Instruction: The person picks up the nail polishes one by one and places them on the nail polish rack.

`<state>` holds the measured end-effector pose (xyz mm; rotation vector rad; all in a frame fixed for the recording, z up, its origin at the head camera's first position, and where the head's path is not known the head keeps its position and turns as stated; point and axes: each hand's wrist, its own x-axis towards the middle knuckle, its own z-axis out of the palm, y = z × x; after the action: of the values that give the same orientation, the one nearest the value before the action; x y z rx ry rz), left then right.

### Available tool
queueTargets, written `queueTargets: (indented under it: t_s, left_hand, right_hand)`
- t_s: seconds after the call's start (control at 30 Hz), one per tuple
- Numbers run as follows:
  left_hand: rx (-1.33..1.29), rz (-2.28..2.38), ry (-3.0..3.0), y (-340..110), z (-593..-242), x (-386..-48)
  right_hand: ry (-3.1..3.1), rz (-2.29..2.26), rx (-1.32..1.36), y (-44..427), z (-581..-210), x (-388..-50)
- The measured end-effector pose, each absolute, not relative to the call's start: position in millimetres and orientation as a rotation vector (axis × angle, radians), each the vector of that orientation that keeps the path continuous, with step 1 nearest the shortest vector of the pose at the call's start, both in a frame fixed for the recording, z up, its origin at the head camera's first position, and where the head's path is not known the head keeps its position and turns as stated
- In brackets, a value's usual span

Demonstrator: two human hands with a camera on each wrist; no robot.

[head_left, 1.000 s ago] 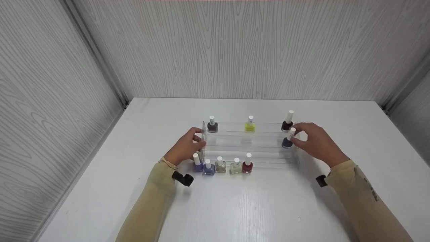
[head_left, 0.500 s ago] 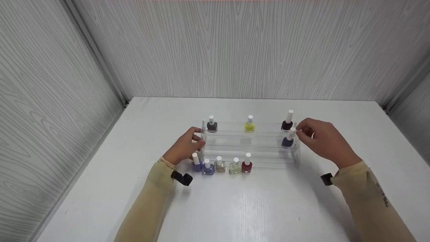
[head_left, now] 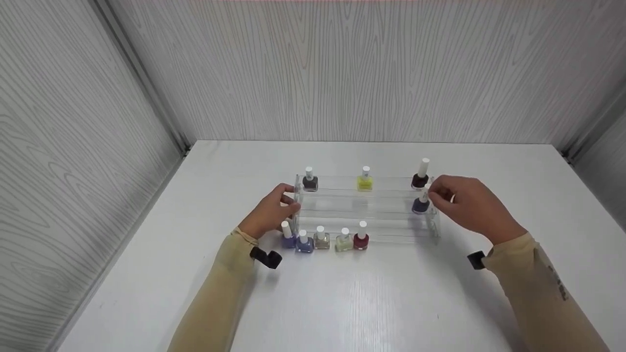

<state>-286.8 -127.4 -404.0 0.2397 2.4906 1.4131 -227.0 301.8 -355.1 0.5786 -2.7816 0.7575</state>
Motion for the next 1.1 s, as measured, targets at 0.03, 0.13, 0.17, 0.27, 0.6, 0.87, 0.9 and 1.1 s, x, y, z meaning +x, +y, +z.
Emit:
queueTargets:
  t_s: [0.03,0.13,0.17,0.27,0.6,0.87,0.9,1.1]
  left_hand:
    - [0.238,1.413,2.489,-127,-404,-286]
    - [0.247,1.405,2.495,-127,-403,-286]
    - [0.253,1.403,2.499,-127,-403,-287]
    - [0.258,1.399,2.504,-127,-402,-287]
    - [0.238,1.402,2.495,-126,-404,-283]
    - [0.213,1.392,2.508,-128,-404,-282]
    - [0.212,1.392,2.509,-128,-404,-281]
    - [0.214,1.403,2.507,-126,-405,-286]
  right_hand:
    - [-2.78,0.752,0.58,302,-355,-227]
    - [-2.778,0.739,0.579,303,-355,-227]
    - [-2.781,0.741,0.576,303,-355,-227]
    - [-2.811,0.736,0.573,302,-353,-228]
    - [-2.866,0.747,0.618,301,-357,-226]
    - [-2.897,0.731,0.662,296,-362,-229]
    - [-2.902,0.724,0.666,296,-363,-229]
    - [-2.925,0.679,0.698,297,-361,-231]
